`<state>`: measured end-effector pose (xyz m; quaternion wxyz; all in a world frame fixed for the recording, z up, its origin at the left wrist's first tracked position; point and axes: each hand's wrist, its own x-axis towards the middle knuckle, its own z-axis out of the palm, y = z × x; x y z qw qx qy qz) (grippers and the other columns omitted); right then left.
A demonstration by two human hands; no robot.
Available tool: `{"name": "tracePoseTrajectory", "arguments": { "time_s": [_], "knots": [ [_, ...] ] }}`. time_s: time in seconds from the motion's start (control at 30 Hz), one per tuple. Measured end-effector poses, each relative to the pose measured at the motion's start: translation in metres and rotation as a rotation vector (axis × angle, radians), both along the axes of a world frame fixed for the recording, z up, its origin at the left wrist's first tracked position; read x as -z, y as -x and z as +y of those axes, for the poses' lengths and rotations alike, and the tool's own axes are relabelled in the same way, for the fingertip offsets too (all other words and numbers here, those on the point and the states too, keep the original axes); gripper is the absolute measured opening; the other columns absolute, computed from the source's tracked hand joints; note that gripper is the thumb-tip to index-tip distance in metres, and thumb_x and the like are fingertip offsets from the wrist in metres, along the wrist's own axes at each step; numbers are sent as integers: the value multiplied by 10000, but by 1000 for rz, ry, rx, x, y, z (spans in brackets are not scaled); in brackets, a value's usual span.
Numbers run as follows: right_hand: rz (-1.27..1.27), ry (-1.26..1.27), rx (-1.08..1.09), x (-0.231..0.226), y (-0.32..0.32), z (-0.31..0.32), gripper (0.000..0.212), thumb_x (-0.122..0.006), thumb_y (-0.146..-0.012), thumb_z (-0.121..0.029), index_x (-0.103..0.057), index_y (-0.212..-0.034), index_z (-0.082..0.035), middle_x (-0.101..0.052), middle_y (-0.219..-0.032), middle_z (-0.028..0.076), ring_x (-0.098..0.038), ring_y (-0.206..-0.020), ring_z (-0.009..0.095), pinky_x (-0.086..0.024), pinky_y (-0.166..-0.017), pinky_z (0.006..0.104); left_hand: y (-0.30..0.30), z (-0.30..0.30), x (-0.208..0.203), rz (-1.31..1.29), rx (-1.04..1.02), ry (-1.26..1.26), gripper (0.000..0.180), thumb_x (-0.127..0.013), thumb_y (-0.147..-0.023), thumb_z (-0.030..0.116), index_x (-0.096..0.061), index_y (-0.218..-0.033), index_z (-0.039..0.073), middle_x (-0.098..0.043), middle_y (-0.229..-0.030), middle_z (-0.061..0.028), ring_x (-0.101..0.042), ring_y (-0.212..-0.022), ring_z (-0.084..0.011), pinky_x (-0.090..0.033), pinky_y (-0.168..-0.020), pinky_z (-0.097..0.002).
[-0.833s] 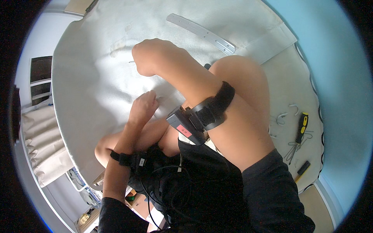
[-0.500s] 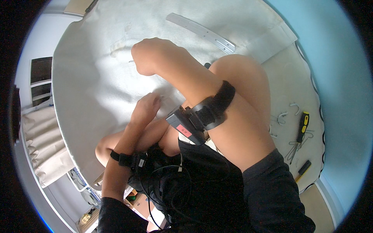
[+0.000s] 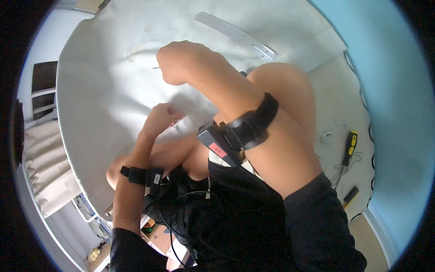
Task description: The person assembles metal hooks and brackets on a white cloth on the floor by hand and using a screwdriver.
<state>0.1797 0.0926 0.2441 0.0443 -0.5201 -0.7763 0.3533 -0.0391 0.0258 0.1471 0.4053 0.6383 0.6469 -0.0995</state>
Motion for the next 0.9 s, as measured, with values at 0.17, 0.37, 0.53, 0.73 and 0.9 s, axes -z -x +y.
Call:
{"name": "tracePoseTrajectory", "arguments": {
  "time_s": [0.17, 0.37, 0.53, 0.73, 0.9],
  "knots": [
    [69, -57, 21, 16, 11, 5, 157, -639, -746, -85, -745, -837, -13, -711, -884, 207, -699, -857, 363, -559, -739, 463, -12, -7, 1, 80, 295, -281, 273, -649, -884, 294, -694, -925, 28, -683, -881, -198, -635, -836, -402, -484, -725, -496],
    [20, -22, 33, 5, 13, 10, 174, -686, -689, -46, -761, -845, -25, -728, -937, 176, -707, -942, 313, -577, -766, 409, -39, -31, 4, -75, 410, -438, 135, -527, -891, 60, -640, -916, -8, -670, -978, -229, -609, -936, -437, -482, -801, -508],
    [242, -199, -126, -96, -1, -21, 115, -670, -684, -45, -734, -762, 9, -718, -819, 176, -715, -829, 335, -573, -684, 413, 3, -21, -34, -382, -62, -103, 214, -615, -937, 149, -664, -1017, -44, -677, -1025, -151, -649, -967, -244, -502, -865, -367],
    [530, -180, -150, -105, -63, -153, 200, -619, -823, -108, -665, -989, -7, -661, -739, 147, -670, -700, 343, -527, -603, 434, 35, -85, -162, -858, 35, -293, 760, -613, -912, 568, -466, -1278, -81, -652, -1073, -157, -601, -988, -248, -439, -926, -345],
    [696, -85, -6, -93, -81, -229, 215, -594, -934, -125, -583, -1113, -7, -635, -868, 156, -647, -741, 329, -508, -629, 428, -41, -131, -211, -788, 212, -250, 151, -661, -898, -3, -660, -1048, -27, -709, -953, -173, -677, -793, -321, -557, -733, -340]
  ]
}}
